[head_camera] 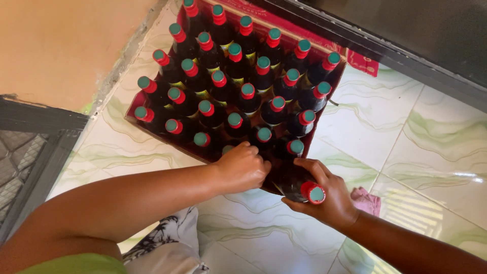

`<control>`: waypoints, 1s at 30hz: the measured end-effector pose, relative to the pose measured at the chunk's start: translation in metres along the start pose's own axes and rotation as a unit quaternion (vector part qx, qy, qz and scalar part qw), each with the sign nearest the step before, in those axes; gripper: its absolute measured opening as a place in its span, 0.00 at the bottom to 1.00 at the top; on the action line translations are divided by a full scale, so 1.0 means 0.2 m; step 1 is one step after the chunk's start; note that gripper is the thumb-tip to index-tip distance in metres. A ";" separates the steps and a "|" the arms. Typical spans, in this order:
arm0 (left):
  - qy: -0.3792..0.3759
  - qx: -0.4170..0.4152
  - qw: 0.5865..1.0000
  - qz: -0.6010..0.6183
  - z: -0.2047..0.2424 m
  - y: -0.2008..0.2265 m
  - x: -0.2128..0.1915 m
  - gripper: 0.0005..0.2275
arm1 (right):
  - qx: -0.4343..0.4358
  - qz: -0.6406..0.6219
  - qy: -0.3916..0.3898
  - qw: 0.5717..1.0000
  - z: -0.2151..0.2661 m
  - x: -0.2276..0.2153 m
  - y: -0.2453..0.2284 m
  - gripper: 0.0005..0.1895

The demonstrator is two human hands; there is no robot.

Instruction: Organizing inventory by moving bottles and packing snack bags into a cardboard box.

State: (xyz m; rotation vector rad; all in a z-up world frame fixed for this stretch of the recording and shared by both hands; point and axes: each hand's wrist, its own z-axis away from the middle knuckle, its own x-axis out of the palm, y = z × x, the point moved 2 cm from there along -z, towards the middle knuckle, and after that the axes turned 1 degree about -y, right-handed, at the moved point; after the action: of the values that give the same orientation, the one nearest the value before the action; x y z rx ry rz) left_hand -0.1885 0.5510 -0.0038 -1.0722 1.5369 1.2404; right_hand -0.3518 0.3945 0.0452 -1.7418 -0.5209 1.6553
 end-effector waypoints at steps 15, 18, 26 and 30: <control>0.023 -0.044 0.998 -0.037 0.16 -0.04 -0.15 0.14 | 0.075 -0.157 -0.027 0.984 0.00 -0.06 -0.05 0.44; 0.028 -0.047 0.998 -0.006 0.16 -0.02 -0.15 0.14 | 0.082 -0.157 -0.028 0.984 -0.05 -0.16 -0.11 0.44; 0.047 -0.109 0.990 0.078 -0.22 0.12 -0.35 0.26 | 0.093 -0.186 0.090 0.974 0.00 -0.39 0.03 0.44; 0.138 -0.148 0.942 0.269 -0.54 0.13 -0.25 0.31 | 0.096 -0.129 0.140 0.977 0.04 -0.51 0.09 0.43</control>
State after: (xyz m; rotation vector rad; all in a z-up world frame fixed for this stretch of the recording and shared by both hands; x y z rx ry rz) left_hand -0.2111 0.4530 0.0652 -1.0855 1.9887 1.7980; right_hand -0.3744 0.3131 0.1068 -1.6509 -0.4179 1.2146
